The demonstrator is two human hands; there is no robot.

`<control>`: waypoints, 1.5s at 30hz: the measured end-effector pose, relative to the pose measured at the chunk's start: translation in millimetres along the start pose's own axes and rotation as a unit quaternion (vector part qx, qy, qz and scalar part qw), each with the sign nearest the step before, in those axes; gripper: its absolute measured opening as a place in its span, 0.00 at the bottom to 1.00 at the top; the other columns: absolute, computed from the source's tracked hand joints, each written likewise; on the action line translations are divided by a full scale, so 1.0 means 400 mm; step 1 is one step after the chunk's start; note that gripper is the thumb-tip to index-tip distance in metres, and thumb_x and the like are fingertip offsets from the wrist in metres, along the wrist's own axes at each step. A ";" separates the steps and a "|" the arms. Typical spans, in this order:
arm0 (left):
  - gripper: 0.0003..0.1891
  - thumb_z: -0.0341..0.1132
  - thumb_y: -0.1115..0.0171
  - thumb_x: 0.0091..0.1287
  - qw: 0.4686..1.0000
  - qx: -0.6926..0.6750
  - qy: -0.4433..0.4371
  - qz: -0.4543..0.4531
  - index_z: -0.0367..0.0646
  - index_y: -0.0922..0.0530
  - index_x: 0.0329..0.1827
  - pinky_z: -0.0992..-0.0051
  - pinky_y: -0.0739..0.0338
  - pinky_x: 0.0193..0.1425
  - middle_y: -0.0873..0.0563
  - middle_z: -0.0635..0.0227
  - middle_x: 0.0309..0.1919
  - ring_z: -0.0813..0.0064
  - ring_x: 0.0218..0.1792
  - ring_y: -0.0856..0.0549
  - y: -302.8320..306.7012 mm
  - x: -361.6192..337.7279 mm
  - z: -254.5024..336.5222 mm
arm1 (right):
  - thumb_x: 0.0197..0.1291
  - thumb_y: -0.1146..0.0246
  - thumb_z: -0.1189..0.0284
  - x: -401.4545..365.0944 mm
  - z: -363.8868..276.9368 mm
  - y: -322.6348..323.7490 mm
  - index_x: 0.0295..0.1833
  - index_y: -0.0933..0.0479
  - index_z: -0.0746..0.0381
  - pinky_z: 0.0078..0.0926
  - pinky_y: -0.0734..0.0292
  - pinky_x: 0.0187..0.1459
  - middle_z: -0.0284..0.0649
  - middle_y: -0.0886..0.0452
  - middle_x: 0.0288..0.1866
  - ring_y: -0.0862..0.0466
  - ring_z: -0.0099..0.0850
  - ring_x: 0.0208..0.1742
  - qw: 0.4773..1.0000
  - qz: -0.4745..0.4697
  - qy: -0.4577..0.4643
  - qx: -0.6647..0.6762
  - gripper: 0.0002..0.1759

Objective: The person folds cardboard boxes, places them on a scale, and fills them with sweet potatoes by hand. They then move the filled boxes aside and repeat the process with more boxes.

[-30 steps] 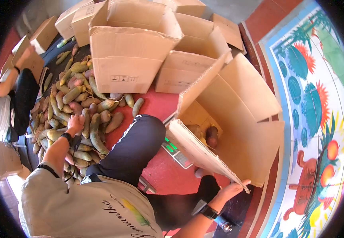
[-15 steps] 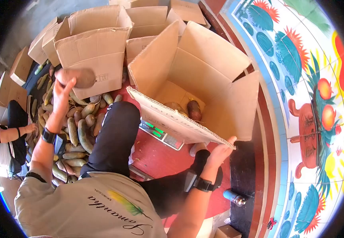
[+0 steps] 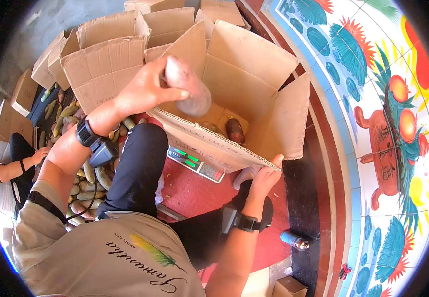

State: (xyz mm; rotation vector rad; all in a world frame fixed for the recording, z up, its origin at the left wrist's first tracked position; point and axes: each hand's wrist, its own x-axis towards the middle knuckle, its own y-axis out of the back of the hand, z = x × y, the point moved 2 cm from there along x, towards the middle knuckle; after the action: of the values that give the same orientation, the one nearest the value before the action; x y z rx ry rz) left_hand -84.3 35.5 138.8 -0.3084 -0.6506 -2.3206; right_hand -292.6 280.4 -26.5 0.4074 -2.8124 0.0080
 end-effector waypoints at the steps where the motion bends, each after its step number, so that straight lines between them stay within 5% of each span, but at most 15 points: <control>1: 0.24 0.38 0.31 0.48 0.996 0.076 0.009 -0.035 0.36 0.27 0.45 0.72 0.26 0.47 0.20 0.58 0.38 0.69 0.40 0.20 -0.007 0.001 0.009 | 0.66 0.60 0.50 0.000 -0.003 -0.005 0.35 0.30 0.72 0.23 0.24 0.32 0.41 0.25 0.29 0.23 0.26 0.30 1.000 0.000 -0.001 0.000 0.32; 6: 0.17 0.39 0.37 0.50 0.969 0.226 -0.006 -0.101 0.37 0.24 0.39 0.71 0.26 0.43 0.19 0.55 0.36 0.63 0.39 0.19 -0.026 0.006 -0.020 | 0.66 0.59 0.50 -0.004 -0.025 -0.011 0.33 0.30 0.72 0.21 0.26 0.34 0.40 0.26 0.29 0.24 0.25 0.30 0.999 -0.009 -0.018 0.039 0.32; 10: 0.10 0.33 0.39 0.55 0.982 0.124 0.041 -0.138 0.37 0.23 0.37 0.74 0.26 0.40 0.19 0.62 0.29 0.72 0.33 0.20 -0.030 0.004 -0.032 | 0.66 0.59 0.50 -0.004 -0.036 -0.015 0.33 0.30 0.72 0.22 0.28 0.35 0.39 0.26 0.30 0.26 0.24 0.31 0.998 0.017 -0.031 0.044 0.32; 13: 0.07 0.31 0.41 0.58 0.992 0.085 -0.040 -0.085 0.37 0.23 0.36 0.75 0.25 0.39 0.18 0.63 0.28 0.74 0.32 0.19 -0.023 -0.016 -0.022 | 0.69 0.62 0.56 -0.003 -0.045 -0.006 0.34 0.31 0.69 0.21 0.31 0.30 0.35 0.27 0.30 0.29 0.22 0.30 0.995 0.020 -0.051 -0.087 0.27; 16: 0.06 0.31 0.41 0.59 0.990 0.067 -0.106 -0.063 0.38 0.22 0.36 0.75 0.25 0.39 0.18 0.64 0.29 0.74 0.33 0.19 0.020 -0.040 -0.006 | 0.70 0.62 0.57 0.017 0.025 0.022 0.31 0.31 0.66 0.16 0.36 0.25 0.33 0.28 0.27 0.31 0.18 0.27 0.998 0.018 0.007 -0.055 0.25; 18: 0.05 0.30 0.42 0.59 0.988 0.092 -0.112 -0.046 0.38 0.22 0.36 0.76 0.25 0.39 0.18 0.65 0.30 0.74 0.33 0.19 0.066 -0.065 -0.008 | 0.70 0.61 0.59 0.026 0.042 0.046 0.46 0.32 0.77 0.27 0.30 0.46 0.44 0.25 0.42 0.26 0.28 0.41 0.996 -0.027 -0.062 -0.062 0.28; 20: 0.05 0.29 0.42 0.59 0.990 0.107 -0.093 -0.010 0.38 0.22 0.35 0.76 0.25 0.40 0.18 0.65 0.30 0.75 0.33 0.19 0.126 -0.102 -0.012 | 0.70 0.62 0.57 0.007 -0.028 0.017 0.45 0.32 0.79 0.27 0.30 0.45 0.46 0.25 0.42 0.27 0.28 0.41 0.994 -0.002 -0.098 -0.053 0.30; 23: 0.06 0.29 0.45 0.60 0.988 0.141 0.036 0.043 0.36 0.23 0.35 0.77 0.25 0.41 0.18 0.65 0.30 0.77 0.34 0.19 0.224 -0.169 -0.087 | 0.69 0.62 0.57 0.016 0.015 0.038 0.50 0.35 0.79 0.28 0.29 0.47 0.49 0.27 0.47 0.26 0.30 0.44 0.995 -0.033 -0.090 -0.033 0.31; 25: 0.07 0.30 0.47 0.62 0.977 0.178 0.094 0.070 0.35 0.23 0.35 0.76 0.25 0.41 0.18 0.64 0.30 0.77 0.34 0.19 0.289 -0.222 -0.143 | 0.69 0.62 0.56 0.012 0.037 0.044 0.58 0.42 0.79 0.30 0.30 0.52 0.52 0.31 0.54 0.26 0.32 0.49 0.999 -0.028 0.001 -0.045 0.32; 28: 0.09 0.32 0.47 0.61 0.953 0.234 0.171 0.089 0.34 0.24 0.34 0.75 0.26 0.39 0.19 0.61 0.29 0.74 0.32 0.19 0.388 -0.337 -0.276 | 0.68 0.62 0.55 0.004 -0.004 0.033 0.63 0.47 0.77 0.32 0.30 0.55 0.54 0.36 0.59 0.28 0.34 0.54 0.998 -0.036 -0.045 -0.002 0.34; 34: 0.10 0.35 0.43 0.53 0.885 0.344 0.282 0.136 0.37 0.22 0.31 0.65 0.26 0.36 0.20 0.53 0.25 0.54 0.30 0.20 0.513 -0.668 -0.512 | 0.67 0.64 0.49 -0.008 -0.037 0.005 0.59 0.43 0.79 0.33 0.27 0.52 0.55 0.33 0.55 0.26 0.36 0.52 0.999 -0.013 -0.025 -0.022 0.38; 40: 0.12 0.41 0.46 0.53 0.727 0.409 0.547 0.066 0.44 0.20 0.33 0.60 0.26 0.44 0.18 0.51 0.33 0.53 0.38 0.20 0.551 -1.018 -0.638 | 0.66 0.60 0.50 0.010 -0.001 0.041 0.62 0.44 0.71 0.30 0.27 0.51 0.50 0.30 0.55 0.26 0.37 0.54 0.999 -0.031 -0.038 -0.017 0.35; 42: 0.14 0.41 0.45 0.53 0.666 0.497 0.542 -0.121 0.41 0.19 0.33 0.61 0.24 0.44 0.17 0.54 0.32 0.55 0.38 0.18 0.578 -1.179 -0.745 | 0.66 0.60 0.51 0.006 -0.012 0.030 0.61 0.42 0.71 0.29 0.27 0.51 0.50 0.30 0.55 0.26 0.36 0.54 0.999 -0.020 -0.031 -0.026 0.33; 44: 0.14 0.41 0.44 0.53 0.642 0.476 0.580 -0.158 0.40 0.20 0.35 0.63 0.25 0.47 0.17 0.55 0.36 0.57 0.42 0.19 0.572 -1.233 -0.723 | 0.66 0.61 0.53 0.013 0.000 0.049 0.60 0.40 0.72 0.29 0.27 0.49 0.50 0.29 0.55 0.25 0.36 0.53 0.998 -0.024 -0.030 -0.045 0.32; 45: 0.15 0.42 0.44 0.53 0.617 0.457 0.611 -0.193 0.40 0.20 0.36 0.64 0.26 0.49 0.18 0.56 0.41 0.60 0.46 0.19 0.566 -1.257 -0.707 | 0.66 0.66 0.47 -0.001 -0.028 0.023 0.54 0.38 0.78 0.35 0.27 0.53 0.56 0.29 0.51 0.26 0.39 0.52 0.997 -0.006 -0.015 -0.071 0.39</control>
State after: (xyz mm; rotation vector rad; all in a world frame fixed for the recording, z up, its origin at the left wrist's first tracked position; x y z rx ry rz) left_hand 426.1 25.7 -212.3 1.8556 -1.0179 -1.5733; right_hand -291.5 290.0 -15.6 0.3937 -2.8175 -0.2001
